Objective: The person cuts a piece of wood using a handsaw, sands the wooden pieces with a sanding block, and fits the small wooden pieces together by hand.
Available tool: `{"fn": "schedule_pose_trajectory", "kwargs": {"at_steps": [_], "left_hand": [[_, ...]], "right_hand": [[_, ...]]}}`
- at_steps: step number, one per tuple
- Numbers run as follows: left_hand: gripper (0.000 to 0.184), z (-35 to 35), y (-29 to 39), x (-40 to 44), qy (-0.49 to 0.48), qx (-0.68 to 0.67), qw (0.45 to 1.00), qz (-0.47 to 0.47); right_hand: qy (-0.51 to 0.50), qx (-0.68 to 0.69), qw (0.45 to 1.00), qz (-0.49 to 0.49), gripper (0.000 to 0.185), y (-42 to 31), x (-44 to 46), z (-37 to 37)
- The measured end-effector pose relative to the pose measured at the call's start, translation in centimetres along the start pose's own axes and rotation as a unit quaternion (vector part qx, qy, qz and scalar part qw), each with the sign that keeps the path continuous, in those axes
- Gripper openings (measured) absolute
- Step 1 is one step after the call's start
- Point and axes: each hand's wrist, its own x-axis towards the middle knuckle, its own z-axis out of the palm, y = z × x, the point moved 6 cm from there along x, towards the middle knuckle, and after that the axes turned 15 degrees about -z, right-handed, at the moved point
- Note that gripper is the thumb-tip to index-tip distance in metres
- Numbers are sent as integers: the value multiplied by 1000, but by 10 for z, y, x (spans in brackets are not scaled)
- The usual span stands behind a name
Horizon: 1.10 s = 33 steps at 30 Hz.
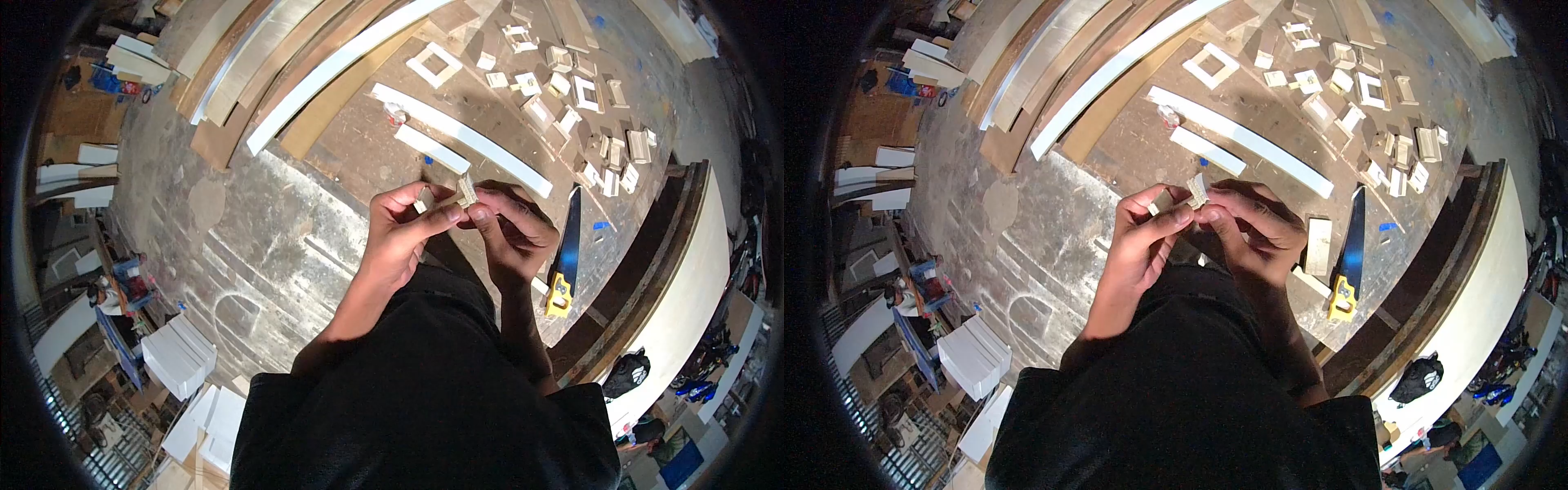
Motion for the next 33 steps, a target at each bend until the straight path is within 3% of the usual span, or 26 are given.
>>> {"fn": "schedule_pose_trajectory", "kwargs": {"at_steps": [7, 12, 16, 33], "left_hand": [[20, 1, -3, 2, -8, -21, 1000, -16], [20, 2, -2, 3, 19, 19, 1000, -5], [21, 1, -2, 5, 32, 63, 997, 8], [21, 2, -1, 11, 44, 79, 995, 32]], "right_hand": [[-24, -10, 1000, -4, 15, -3, 5, -1], [22, 82, 991, 106, 15, -2, 5, -4], [0, 26, 995, 95, 16, -3, 9, -5], [63, 99, 989, 87, 13, 12, 3, -6]]}}
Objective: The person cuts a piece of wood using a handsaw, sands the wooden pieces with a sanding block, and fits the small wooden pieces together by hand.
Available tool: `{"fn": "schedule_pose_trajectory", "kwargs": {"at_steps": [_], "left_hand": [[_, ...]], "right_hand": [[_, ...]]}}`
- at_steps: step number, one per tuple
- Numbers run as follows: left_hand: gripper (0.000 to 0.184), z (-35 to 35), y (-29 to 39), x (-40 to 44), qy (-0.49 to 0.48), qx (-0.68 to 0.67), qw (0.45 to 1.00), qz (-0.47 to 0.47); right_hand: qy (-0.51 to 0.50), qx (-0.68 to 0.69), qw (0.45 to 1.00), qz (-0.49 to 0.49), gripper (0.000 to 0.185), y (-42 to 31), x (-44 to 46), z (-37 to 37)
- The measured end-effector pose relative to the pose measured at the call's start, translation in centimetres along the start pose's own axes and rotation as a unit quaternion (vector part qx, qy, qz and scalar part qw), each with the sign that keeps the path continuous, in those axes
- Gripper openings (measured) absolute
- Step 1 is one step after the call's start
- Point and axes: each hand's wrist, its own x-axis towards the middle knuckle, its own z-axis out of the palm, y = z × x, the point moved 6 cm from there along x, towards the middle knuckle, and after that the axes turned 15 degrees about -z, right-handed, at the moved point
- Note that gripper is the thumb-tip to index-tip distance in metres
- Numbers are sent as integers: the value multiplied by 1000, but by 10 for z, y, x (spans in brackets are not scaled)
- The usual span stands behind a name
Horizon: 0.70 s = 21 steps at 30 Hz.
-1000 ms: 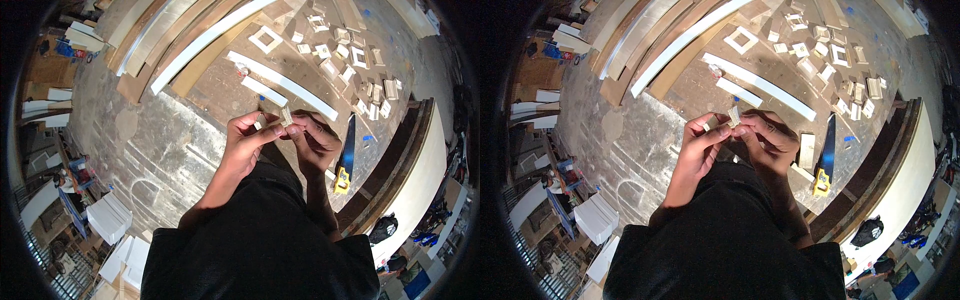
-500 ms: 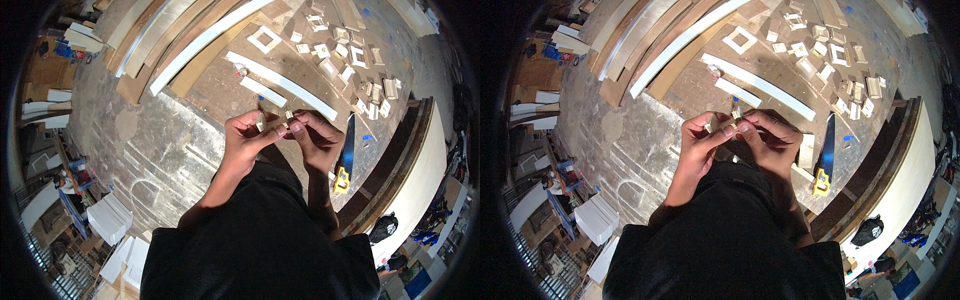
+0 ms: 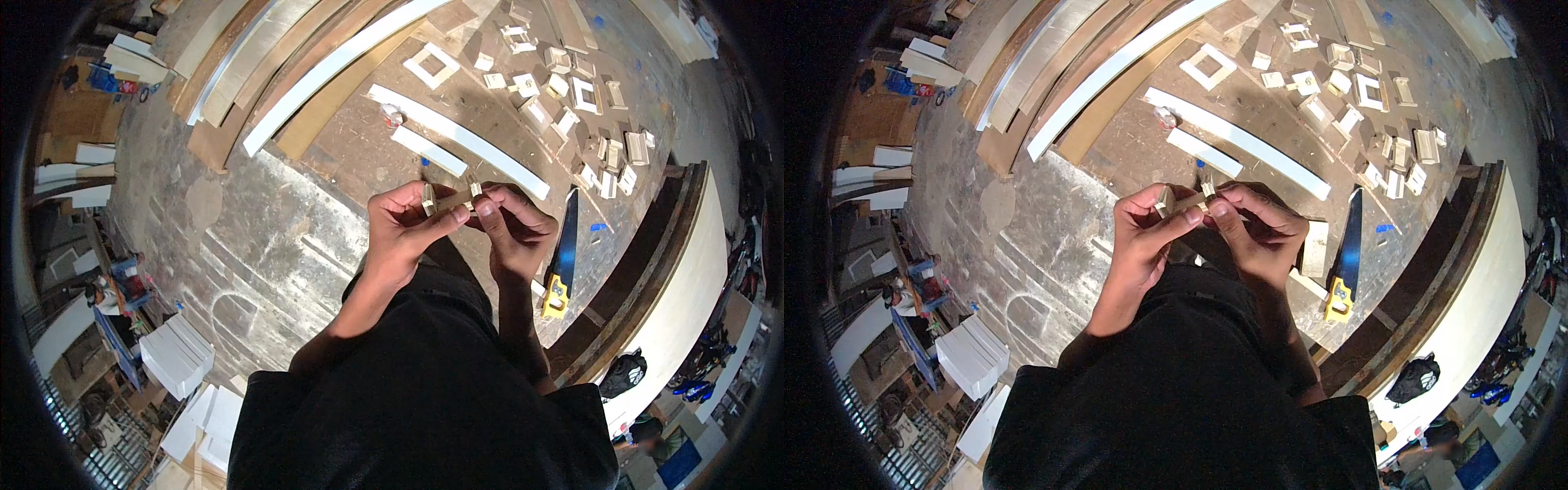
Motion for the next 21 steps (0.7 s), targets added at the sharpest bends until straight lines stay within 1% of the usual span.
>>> {"fn": "schedule_pose_trajectory", "kwargs": {"at_steps": [4, 10, 13, 14, 16, 18, 19, 21], "left_hand": [[20, 0, -1, 0, 21, 15, 1000, -14], [19, 1, 1, 0, 17, 28, 999, -6], [20, 2, 2, 0, 18, 27, 999, -4], [20, 2, 1, 0, 19, 27, 999, -5], [18, 1, -2, 3, -1, -32, 999, -15], [17, -2, -6, 5, -8, -41, 999, -19], [16, -3, -8, 5, -15, -51, 998, -24], [17, -7, -13, 7, -20, -67, 997, -36]], "right_hand": [[2, -12, 1000, 5, 13, 4, 0, -3], [2, -30, 1000, 1, 16, 9, -3, -8], [-14, -65, 998, -14, 17, 9, -3, -9], [-18, -55, 998, -15, 20, 8, -3, -7], [-21, -46, 999, -16, 22, 6, -2, -6], [-59, -61, 996, -1, 29, 3, -1, -1], [-59, -61, 996, -2, 29, 3, -1, 0], [-58, -33, 997, 28, 42, 9, -3, 1]]}}
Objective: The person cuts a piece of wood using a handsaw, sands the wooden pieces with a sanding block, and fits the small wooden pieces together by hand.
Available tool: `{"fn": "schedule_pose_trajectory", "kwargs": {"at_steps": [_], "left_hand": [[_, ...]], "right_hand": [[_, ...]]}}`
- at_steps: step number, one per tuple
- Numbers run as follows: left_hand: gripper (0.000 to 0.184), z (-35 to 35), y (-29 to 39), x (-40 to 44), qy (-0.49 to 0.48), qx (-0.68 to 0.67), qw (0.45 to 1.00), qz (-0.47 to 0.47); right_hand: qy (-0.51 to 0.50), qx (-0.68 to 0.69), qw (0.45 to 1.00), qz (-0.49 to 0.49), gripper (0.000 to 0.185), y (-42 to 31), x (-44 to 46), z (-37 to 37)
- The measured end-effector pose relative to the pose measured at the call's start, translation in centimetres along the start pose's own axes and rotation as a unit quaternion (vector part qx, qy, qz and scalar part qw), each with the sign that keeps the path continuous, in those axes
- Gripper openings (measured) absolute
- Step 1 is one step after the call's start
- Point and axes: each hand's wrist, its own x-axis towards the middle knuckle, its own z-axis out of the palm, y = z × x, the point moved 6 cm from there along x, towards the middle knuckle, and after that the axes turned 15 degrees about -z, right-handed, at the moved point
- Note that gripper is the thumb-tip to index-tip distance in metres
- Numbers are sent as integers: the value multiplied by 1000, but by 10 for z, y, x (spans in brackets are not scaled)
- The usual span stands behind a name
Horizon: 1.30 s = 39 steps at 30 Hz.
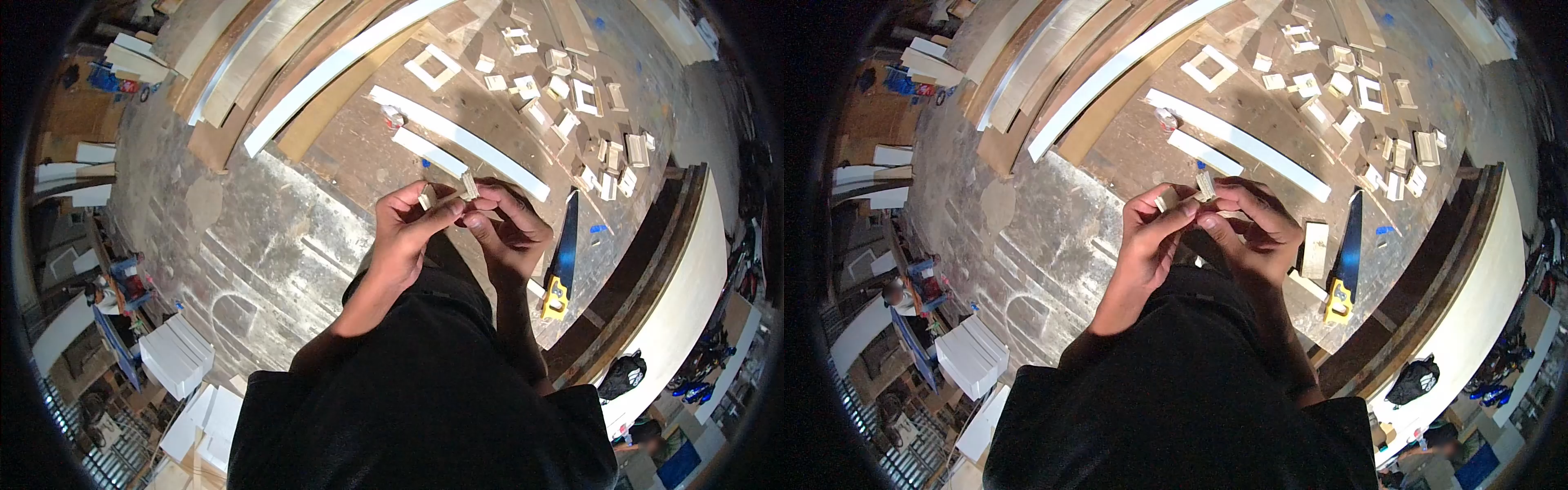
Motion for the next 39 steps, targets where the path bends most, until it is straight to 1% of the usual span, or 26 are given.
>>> {"fn": "schedule_pose_trajectory", "kwargs": {"at_steps": [1, 3, 4, 5, 6, 7, 9, 11, 13, 16, 17, 18, 19, 20, 21, 22, 23, 25, 26, 28, 29, 30, 32, 35, 37, 39], "left_hand": [[17, -1, -2, 0, -4, -16, 1000, -12], [18, 3, -1, -1, -3, -34, 999, -17], [20, 6, 1, -2, -3, -52, 998, -23], [20, 9, 4, -3, -4, -52, 998, -24], [21, 11, 2, -3, 9, -67, 996, -59], [23, 11, -1, -3, 22, -82, 992, -94], [24, 6, -7, -3, 26, -84, 990, -107], [26, 1, -11, -3, 29, -86, 989, -119], [26, -1, -15, -2, 5, -117, 983, -138], [26, -3, -20, -2, 20, -127, 977, -169], [26, -2, -20, -3, 20, -127, 977, -169], [26, 0, -18, -3, 12, -112, 980, -166], [26, 2, -17, -3, 4, -96, 982, -163], [26, 2, -17, -5, 4, -96, 982, -163], [29, 1, -14, -6, 11, -52, 990, -132], [32, 0, -11, -8, 17, -8, 995, -101], [32, 1, -9, -8, 17, -8, 995, -101], [28, 7, 3, -12, 9, 69, 997, -29], [24, 7, 5, -12, -16, 49, 999, -15], [24, 8, 8, -14, -14, 63, 998, 3], [23, 10, 11, -15, -11, 76, 997, 22], [23, 12, 11, -16, -11, 76, 997, 22], [22, 11, 12, -19, 29, 85, 996, 26], [22, 14, 14, -20, 29, 96, 994, 44], [22, 13, 14, -20, 31, 101, 993, 52], [22, 12, 14, -20, 32, 106, 992, 60]], "right_hand": [[-1, 1, 1000, -1, 42, -1, 0, 3], [8, -26, 999, -33, 55, -8, 1, 7], [9, -26, 999, -34, 55, -8, 1, 7], [-12, -85, 994, -71, 61, -11, 3, 9], [-34, -144, 983, -107, 68, -15, 4, 11], [-33, -144, 983, -107, 68, -14, 5, 10], [-68, -199, 966, -148, 71, -18, 6, 14], [-70, -210, 962, -157, 70, -18, 7, 13], [-73, -221, 958, -166, 69, -19, 6, 13], [-50, -181, 975, -123, 59, -16, 6, 7], [-40, -144, 984, -97, 52, -15, 8, 4], [-30, -106, 991, -70, 47, -15, 9, 0], [-31, -106, 991, -70, 47, -19, 11, -2], [-25, -77, 997, -15, 43, -18, 11, -4], [-19, -47, 998, 41, 40, -15, 9, -7], [-12, -12, 999, 34, 37, -14, 9, -8], [-12, -13, 999, 34, 37, -16, 9, -10], [-46, -1, 998, 49, 32, -22, 11, -7], [-46, -1, 998, 50, 32, -25, 12, -7], [-78, -74, 994, 36, 27, -30, 14, -5], [-78, -74, 994, 36, 27, -30, 14, -6], [-72, -48, 995, 45, 27, -28, 13, -5], [-67, -21, 996, 53, 26, -26, 11, -5], [-62, -49, 996, 43, 25, -26, 8, -4], [-31, 5, 999, 29, 24, -24, 6, -4], [-23, 10, 999, 29, 23, -22, 4, -3]]}}
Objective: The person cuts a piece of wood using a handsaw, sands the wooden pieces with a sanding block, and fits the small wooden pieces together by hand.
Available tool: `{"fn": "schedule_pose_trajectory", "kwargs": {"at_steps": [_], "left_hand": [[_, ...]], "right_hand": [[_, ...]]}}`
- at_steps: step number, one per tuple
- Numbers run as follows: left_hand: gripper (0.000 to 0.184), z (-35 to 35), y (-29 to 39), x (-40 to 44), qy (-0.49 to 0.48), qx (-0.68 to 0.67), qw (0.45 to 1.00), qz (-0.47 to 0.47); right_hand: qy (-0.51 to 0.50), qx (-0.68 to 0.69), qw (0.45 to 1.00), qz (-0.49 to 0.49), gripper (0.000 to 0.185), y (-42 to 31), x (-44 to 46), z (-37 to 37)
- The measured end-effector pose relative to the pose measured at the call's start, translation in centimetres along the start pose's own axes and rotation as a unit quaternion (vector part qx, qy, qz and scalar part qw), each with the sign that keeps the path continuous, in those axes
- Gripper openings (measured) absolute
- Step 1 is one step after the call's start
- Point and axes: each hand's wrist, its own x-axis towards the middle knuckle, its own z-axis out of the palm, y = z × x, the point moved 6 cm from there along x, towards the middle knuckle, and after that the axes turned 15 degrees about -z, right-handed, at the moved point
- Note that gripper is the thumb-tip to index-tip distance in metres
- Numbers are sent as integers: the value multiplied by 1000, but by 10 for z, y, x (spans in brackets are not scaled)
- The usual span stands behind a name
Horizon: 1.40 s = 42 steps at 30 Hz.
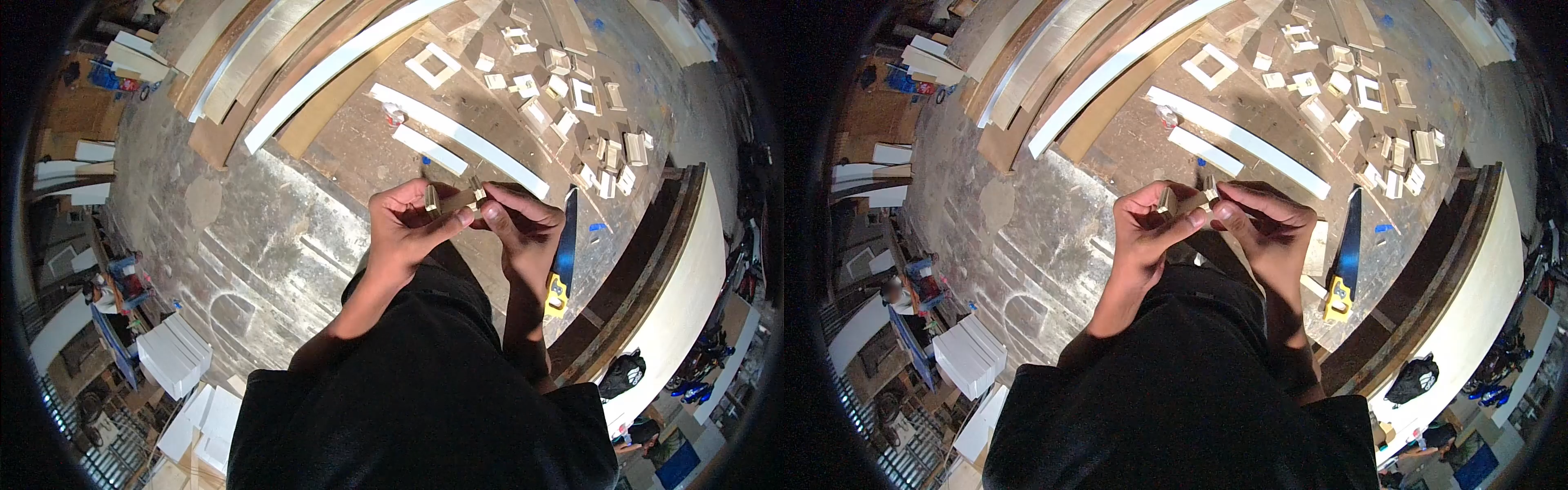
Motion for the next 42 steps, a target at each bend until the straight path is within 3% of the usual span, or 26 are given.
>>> {"fn": "schedule_pose_trajectory", "kwargs": {"at_steps": [14, 26, 31, 42], "left_hand": [[24, 6, 4, 1, 8, 29, 999, 12], [22, -1, -8, 9, 17, 54, 998, -5], [20, 3, -5, 10, 16, 17, 1000, -10], [20, 5, -7, 15, 7, 3, 999, -41]], "right_hand": [[32, 16, 999, -23, 20, 7, -4, -4], [46, -50, 998, -17, 18, 2, 0, -3], [46, -47, 997, -51, 18, 2, 2, -4], [41, -72, 996, -24, 19, -1, 5, -6]]}}
